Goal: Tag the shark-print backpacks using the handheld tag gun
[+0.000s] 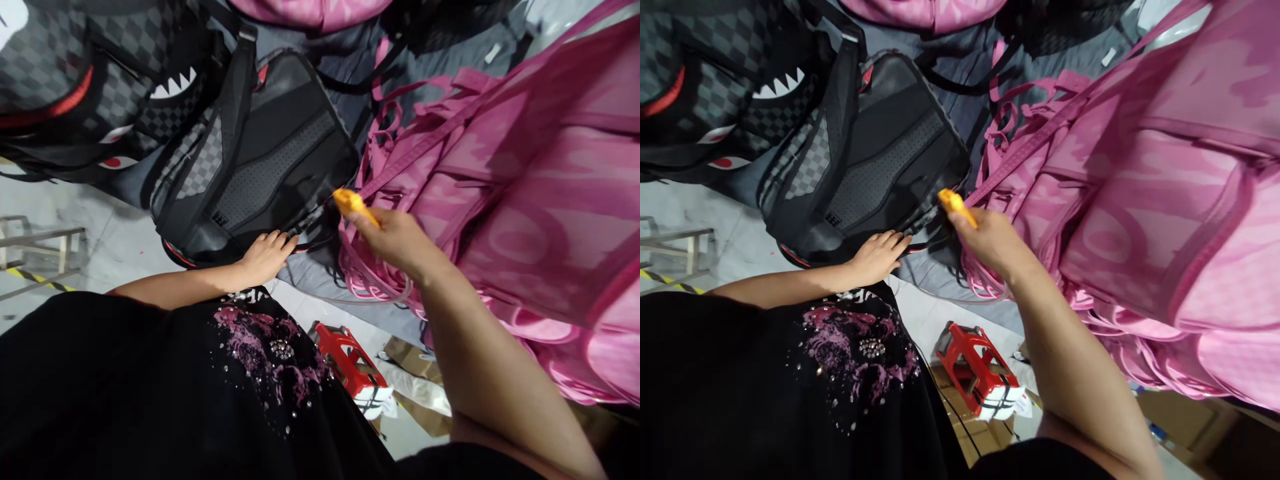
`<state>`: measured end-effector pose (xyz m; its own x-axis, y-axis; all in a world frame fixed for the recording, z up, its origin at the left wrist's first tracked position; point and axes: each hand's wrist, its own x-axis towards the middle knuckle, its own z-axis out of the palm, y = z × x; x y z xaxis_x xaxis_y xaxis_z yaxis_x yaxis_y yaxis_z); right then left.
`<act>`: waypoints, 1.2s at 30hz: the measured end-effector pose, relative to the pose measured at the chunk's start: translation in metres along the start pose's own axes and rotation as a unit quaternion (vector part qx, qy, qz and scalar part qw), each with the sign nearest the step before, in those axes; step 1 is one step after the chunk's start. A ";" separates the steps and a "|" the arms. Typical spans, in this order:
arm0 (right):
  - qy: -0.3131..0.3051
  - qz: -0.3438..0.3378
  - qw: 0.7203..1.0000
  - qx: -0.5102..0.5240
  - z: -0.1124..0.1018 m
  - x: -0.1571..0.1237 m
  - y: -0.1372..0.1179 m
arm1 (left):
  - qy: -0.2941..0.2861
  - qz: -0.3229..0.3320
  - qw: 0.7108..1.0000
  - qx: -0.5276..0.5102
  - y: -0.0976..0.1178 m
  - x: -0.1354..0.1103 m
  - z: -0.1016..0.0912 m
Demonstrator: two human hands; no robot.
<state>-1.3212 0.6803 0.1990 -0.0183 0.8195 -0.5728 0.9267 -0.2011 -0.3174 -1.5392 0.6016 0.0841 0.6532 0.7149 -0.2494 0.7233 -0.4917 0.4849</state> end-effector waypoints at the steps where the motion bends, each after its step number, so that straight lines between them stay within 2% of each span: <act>1: 0.005 0.002 1.000 -0.011 0.003 -0.001 -0.001 | 0.000 -0.002 1.000 -0.006 0.001 -0.001 0.000; 4: -0.074 -0.024 0.997 -0.023 0.014 -0.005 -0.006 | 0.001 -0.007 0.999 -0.035 0.002 -0.004 -0.003; 5: -0.074 -0.025 0.996 -0.033 0.017 -0.007 -0.008 | 0.002 -0.014 0.999 -0.040 0.002 -0.005 -0.004; 8: 0.015 0.004 0.997 -0.078 0.026 -0.010 -0.011 | 0.001 -0.045 0.999 -0.031 0.004 -0.013 -0.005; 9: 0.016 -0.001 0.996 -0.084 0.029 -0.012 -0.011 | 0.002 -0.054 0.998 -0.024 0.005 -0.017 -0.006; 12: -0.085 -0.055 0.992 -0.072 0.036 -0.015 -0.013 | 0.008 -0.060 0.998 -0.015 0.008 -0.029 -0.007; 13: -0.080 -0.052 0.993 -0.074 0.037 -0.017 -0.013 | 0.010 -0.058 0.998 -0.014 0.009 -0.033 -0.008; 16: 0.019 0.001 0.994 -0.105 0.042 -0.023 -0.013 | 0.008 -0.051 0.999 -0.011 0.012 -0.043 -0.009; 17: 0.013 -0.001 0.994 -0.111 0.045 -0.026 -0.012 | 0.006 -0.049 0.999 -0.011 0.014 -0.045 -0.009; 20: -0.104 -0.062 0.986 -0.111 0.057 -0.038 -0.008 | -0.004 -0.046 0.999 -0.025 0.019 -0.050 -0.007; 21: -0.108 -0.061 0.986 -0.114 0.061 -0.041 -0.006 | -0.004 -0.048 0.998 -0.036 0.020 -0.051 -0.007; 24: -0.023 -0.012 0.991 -0.135 0.070 -0.046 0.000 | 0.004 -0.055 0.993 -0.109 0.019 -0.053 -0.008; 25: -0.026 -0.023 0.990 -0.138 0.072 -0.047 0.002 | 0.001 -0.060 0.987 -0.148 0.017 -0.053 -0.009; 27: -0.080 -0.071 0.985 -0.138 0.075 -0.050 0.004 | -0.016 -0.083 0.969 -0.231 0.009 -0.050 -0.012; 29: -0.086 -0.058 0.984 -0.145 0.078 -0.052 0.007 | -0.016 -0.126 0.951 -0.283 0.000 -0.045 -0.014; 32: -0.038 -0.003 0.989 -0.142 0.080 -0.056 0.011 | 0.028 -0.173 0.944 -0.280 -0.011 -0.034 -0.011; 36: -0.059 -0.027 0.992 -0.111 0.086 -0.061 0.016 | 0.072 -0.203 0.948 -0.235 -0.019 -0.010 -0.008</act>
<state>-1.3377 0.5813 0.1641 -0.1017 0.7541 -0.6489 0.9828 -0.0248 -0.1828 -1.5609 0.6079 0.0835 0.2809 0.8743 -0.3958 0.7065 0.0908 0.7019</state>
